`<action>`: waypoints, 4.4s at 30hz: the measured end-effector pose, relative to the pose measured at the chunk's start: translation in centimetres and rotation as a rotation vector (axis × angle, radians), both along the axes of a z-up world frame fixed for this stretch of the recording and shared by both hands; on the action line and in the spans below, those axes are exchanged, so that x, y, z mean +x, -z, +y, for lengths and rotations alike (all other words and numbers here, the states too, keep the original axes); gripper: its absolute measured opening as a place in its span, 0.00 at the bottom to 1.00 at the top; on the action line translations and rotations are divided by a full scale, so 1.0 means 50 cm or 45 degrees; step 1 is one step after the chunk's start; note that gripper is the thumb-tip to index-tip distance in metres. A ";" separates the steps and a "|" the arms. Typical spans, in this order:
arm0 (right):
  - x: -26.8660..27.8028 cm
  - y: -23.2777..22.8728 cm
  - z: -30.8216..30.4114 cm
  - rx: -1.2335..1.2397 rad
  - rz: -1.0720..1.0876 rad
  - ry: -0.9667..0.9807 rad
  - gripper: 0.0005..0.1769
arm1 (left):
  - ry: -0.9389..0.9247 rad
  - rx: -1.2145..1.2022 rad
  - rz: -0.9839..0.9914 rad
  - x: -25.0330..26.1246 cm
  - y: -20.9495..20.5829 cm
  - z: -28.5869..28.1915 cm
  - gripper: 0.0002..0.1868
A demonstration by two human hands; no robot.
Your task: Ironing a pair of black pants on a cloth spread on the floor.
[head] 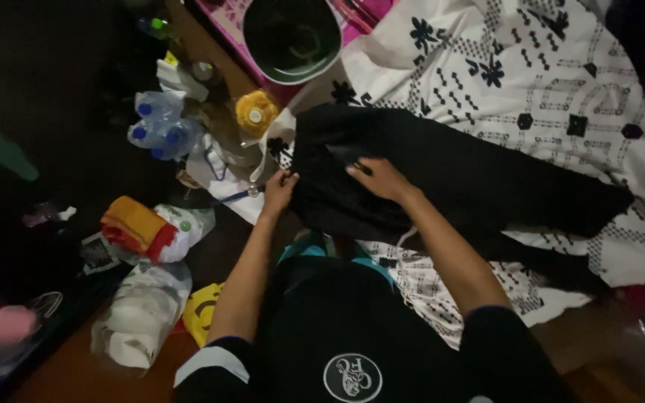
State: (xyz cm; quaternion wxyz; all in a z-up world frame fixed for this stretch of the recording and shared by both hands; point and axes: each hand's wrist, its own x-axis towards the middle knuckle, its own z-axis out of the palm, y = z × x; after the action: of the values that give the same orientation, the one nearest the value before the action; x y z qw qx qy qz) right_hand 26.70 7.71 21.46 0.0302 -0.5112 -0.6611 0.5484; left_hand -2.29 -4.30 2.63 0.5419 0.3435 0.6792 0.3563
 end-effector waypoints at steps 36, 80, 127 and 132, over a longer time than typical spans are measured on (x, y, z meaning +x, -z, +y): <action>-0.025 0.067 0.026 0.169 -0.114 0.319 0.28 | 0.526 0.257 0.358 0.046 -0.187 0.113 0.43; 0.120 0.118 -0.071 0.155 -0.047 1.355 0.26 | 0.979 0.219 1.349 0.176 -0.163 0.232 0.47; 0.198 0.134 -0.110 0.078 -0.275 1.594 0.39 | 0.999 0.263 1.325 0.180 -0.195 0.246 0.70; 0.262 0.185 -0.099 0.193 -0.359 1.700 0.40 | 0.988 0.336 1.318 0.183 -0.204 0.239 0.68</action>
State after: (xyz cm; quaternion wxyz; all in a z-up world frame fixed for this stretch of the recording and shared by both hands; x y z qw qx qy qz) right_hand 39.78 2.78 12.22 0.3112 -0.8720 -0.2388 0.2928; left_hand 6.87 7.66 12.84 0.1878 0.7538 0.6297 0.0041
